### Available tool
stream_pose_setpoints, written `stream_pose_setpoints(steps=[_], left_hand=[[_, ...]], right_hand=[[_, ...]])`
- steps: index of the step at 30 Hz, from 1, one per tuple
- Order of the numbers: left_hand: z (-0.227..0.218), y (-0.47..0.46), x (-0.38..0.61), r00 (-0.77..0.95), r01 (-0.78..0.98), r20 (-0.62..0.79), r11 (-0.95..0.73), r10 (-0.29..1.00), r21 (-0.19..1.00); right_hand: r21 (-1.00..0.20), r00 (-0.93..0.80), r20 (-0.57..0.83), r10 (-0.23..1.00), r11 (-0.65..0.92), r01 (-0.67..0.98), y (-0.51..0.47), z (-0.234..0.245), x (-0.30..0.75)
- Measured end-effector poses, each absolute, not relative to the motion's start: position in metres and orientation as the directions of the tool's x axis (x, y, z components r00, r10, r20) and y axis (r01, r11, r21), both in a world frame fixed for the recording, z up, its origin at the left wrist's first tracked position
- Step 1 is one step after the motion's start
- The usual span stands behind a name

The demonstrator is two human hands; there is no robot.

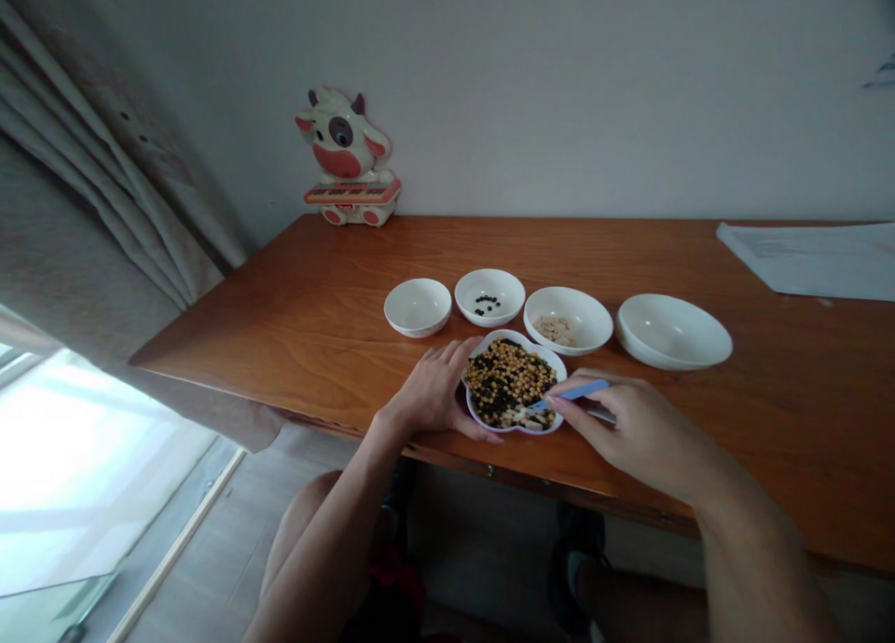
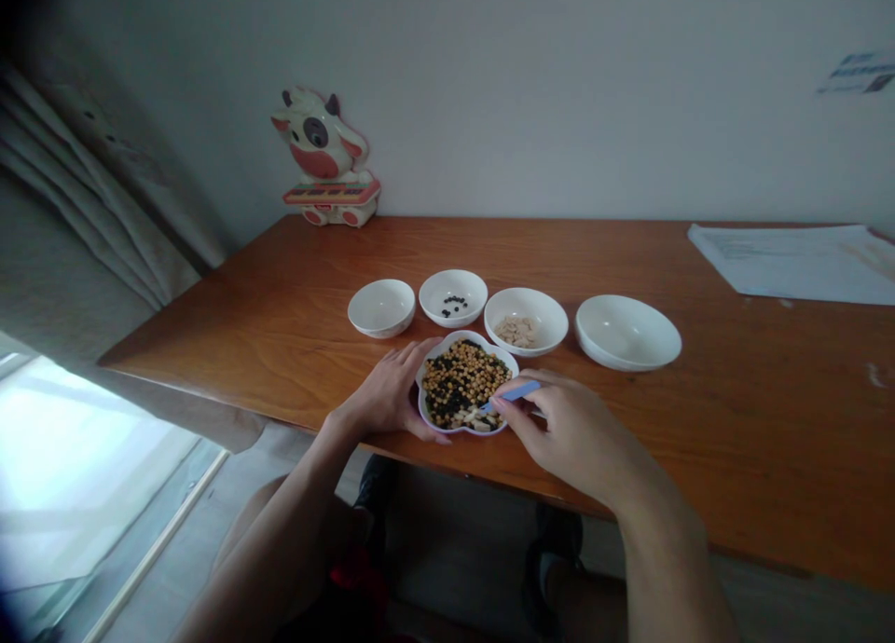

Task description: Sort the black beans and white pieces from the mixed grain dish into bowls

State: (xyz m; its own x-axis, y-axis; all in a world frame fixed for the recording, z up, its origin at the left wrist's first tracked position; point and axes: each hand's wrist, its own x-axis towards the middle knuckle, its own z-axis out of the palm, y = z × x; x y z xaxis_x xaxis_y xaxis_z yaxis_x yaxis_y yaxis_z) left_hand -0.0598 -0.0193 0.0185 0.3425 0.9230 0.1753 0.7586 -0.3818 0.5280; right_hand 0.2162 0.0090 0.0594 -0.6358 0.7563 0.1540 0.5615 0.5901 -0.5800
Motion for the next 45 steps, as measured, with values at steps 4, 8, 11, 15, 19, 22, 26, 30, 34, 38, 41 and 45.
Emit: stream_pose_setpoints(steps=[4,8,11,15,19,22,26,30,34,38,41,45], left_hand=[[0.02,-0.019,-0.059,0.336,0.763,0.156,-0.366,0.929,0.533],[0.019,-0.019,-0.059,0.337,0.765,0.164,-0.371,0.927,0.526],[0.018,-0.019,-0.06,0.341,0.768,0.175,-0.381,0.924,0.515],[0.018,-0.02,-0.061,0.338,0.776,0.174,-0.379,0.925,0.504],[0.019,-0.02,-0.06,0.337,0.771,0.173,-0.377,0.925,0.514],[0.02,-0.019,-0.06,0.334,0.77,0.167,-0.371,0.928,0.518],[0.018,-0.019,-0.06,0.337,0.769,0.17,-0.375,0.926,0.518],[0.017,-0.019,-0.061,0.343,0.763,0.188,-0.39,0.92,0.516],[0.017,-0.018,-0.061,0.345,0.754,0.193,-0.394,0.919,0.526],[0.017,-0.018,-0.06,0.34,0.76,0.188,-0.387,0.921,0.522],[0.017,-0.018,-0.061,0.338,0.762,0.186,-0.384,0.923,0.522],[0.016,-0.019,-0.061,0.34,0.763,0.189,-0.388,0.921,0.518]], right_hand=[[-0.542,-0.636,0.224,0.738,0.637,0.548,0.009,0.059,0.214],[-0.532,-0.627,0.236,0.742,0.639,0.556,0.009,0.061,0.215],[-0.561,-0.615,0.219,0.757,0.614,0.555,0.008,0.064,0.216],[-0.577,-0.615,0.193,0.765,0.595,0.56,0.008,0.064,0.217],[-0.577,-0.615,0.181,0.767,0.589,0.565,0.009,0.061,0.217],[-0.575,-0.617,0.181,0.766,0.591,0.566,0.009,0.06,0.217],[-0.566,-0.616,0.182,0.766,0.594,0.572,0.008,0.06,0.216],[-0.553,-0.617,0.193,0.763,0.603,0.574,0.008,0.059,0.213],[-0.55,-0.623,0.231,0.747,0.629,0.55,0.01,0.056,0.21],[-0.546,-0.632,0.26,0.73,0.651,0.527,0.01,0.054,0.207],[-0.547,-0.626,0.28,0.727,0.657,0.519,0.009,0.055,0.206],[-0.558,-0.619,0.311,0.721,0.666,0.495,0.01,0.059,0.21]])
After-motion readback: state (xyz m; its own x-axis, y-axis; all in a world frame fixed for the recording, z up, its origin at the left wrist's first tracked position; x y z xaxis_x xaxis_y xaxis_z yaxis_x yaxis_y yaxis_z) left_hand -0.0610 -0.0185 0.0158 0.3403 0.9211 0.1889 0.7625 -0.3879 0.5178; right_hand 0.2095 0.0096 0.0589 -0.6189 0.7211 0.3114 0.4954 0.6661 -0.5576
